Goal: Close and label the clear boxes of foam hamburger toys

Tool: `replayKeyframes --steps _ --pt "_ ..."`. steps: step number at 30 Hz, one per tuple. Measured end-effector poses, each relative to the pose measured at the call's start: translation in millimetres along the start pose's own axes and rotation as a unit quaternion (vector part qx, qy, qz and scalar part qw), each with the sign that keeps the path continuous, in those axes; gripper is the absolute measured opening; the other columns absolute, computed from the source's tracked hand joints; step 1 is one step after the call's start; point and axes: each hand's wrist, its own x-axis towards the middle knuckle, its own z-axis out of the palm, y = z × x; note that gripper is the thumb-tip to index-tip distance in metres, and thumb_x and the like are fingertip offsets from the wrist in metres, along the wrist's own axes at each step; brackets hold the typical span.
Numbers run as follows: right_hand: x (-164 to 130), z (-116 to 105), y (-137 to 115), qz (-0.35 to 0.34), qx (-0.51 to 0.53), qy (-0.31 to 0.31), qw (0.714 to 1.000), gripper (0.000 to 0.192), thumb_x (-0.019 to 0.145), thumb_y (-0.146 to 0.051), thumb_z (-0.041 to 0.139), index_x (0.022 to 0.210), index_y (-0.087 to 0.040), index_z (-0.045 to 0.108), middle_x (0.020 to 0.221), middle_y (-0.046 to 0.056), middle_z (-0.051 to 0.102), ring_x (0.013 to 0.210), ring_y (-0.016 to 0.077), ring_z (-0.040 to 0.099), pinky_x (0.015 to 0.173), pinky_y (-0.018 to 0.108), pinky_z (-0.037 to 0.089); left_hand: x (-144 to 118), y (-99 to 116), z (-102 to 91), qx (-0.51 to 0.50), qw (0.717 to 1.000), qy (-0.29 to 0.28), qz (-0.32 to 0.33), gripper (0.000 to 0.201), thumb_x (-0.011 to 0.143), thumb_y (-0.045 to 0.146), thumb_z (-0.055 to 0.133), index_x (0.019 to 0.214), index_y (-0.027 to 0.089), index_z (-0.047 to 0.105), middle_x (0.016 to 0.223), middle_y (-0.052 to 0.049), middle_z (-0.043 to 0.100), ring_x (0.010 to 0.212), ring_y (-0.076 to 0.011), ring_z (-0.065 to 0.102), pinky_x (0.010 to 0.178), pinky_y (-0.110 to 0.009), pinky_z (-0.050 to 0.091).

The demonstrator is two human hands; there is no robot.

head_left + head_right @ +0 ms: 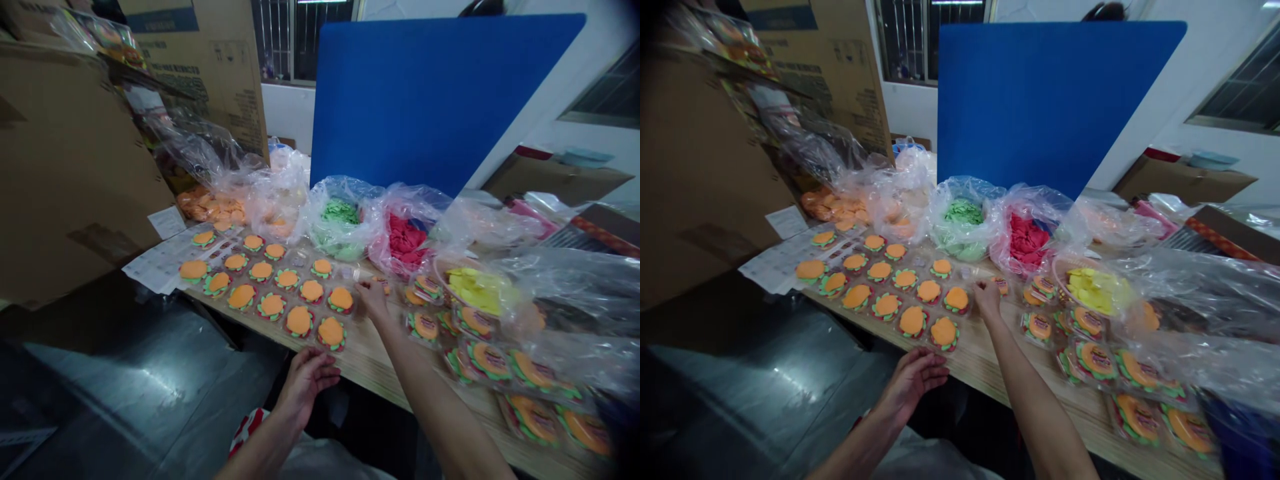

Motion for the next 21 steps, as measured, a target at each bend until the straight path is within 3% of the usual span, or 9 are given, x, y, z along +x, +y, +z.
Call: replayKeyframes --steps 7,11,15,18,21 --pt "-9.4 -6.8 -13.4 -0.029 0.054 0.01 0.998 0.017 0.059 -0.018 0.052 0.043 -0.019 0.046 0.044 -0.004 0.047 0.05 0.0115 0.042 0.051 0.023 0.029 1.1 -2.3 -0.4 0.001 1.0 -0.001 -0.003 0.022 0.067 0.022 0.064 0.08 0.016 0.048 0.073 -0.006 0.066 0.065 -0.02 0.065 0.069 -0.037 0.049" --pt "-10.4 -5.8 -10.7 0.001 0.119 0.003 0.993 0.016 0.06 -0.019 0.051 0.045 -0.019 0.045 0.044 -0.004 0.049 0.047 0.0114 0.045 0.047 0.022 0.031 -0.4 -3.2 -0.5 0.002 1.0 -0.001 -0.009 0.022 0.066 0.021 0.064 0.08 0.015 0.048 0.074 -0.006 0.066 0.065 -0.0205 0.065 0.069 -0.038 0.048" --pt "-9.6 -9.3 -6.1 0.044 0.199 0.004 0.979 0.019 0.058 -0.024 0.054 0.044 -0.02 0.042 0.038 -0.007 0.043 0.038 0.0082 0.039 0.041 0.02 0.028 -8.9 -9.4 -0.1 0.03 0.999 -0.008 -0.043 0.021 0.065 0.023 0.065 0.077 0.014 0.05 0.069 -0.008 0.066 0.061 -0.0211 0.064 0.066 -0.037 0.047" --pt "-16.6 -20.4 -8.3 0.082 0.257 -0.003 0.963 0.021 0.056 -0.028 0.057 0.046 -0.019 0.042 0.038 -0.007 0.045 0.035 0.0068 0.036 0.037 0.02 0.024 -14.3 -14.3 7.1 0.042 0.994 -0.053 -0.082 0.024 0.069 0.032 0.062 0.076 0.012 0.053 0.069 -0.011 0.066 0.062 -0.0219 0.064 0.065 -0.036 0.046" --pt "-36.1 -38.8 -15.3 0.114 0.305 -0.022 0.945 0.019 0.055 -0.03 0.062 0.049 -0.018 0.048 0.045 -0.003 0.054 0.037 0.0071 0.041 0.037 0.02 0.027 -12.0 -13.8 25.9 -0.011 0.986 -0.125 -0.114 0.04 0.074 0.05 0.052 0.081 0.01 0.056 0.077 -0.014 0.066 0.069 -0.0239 0.064 0.069 -0.037 0.045"
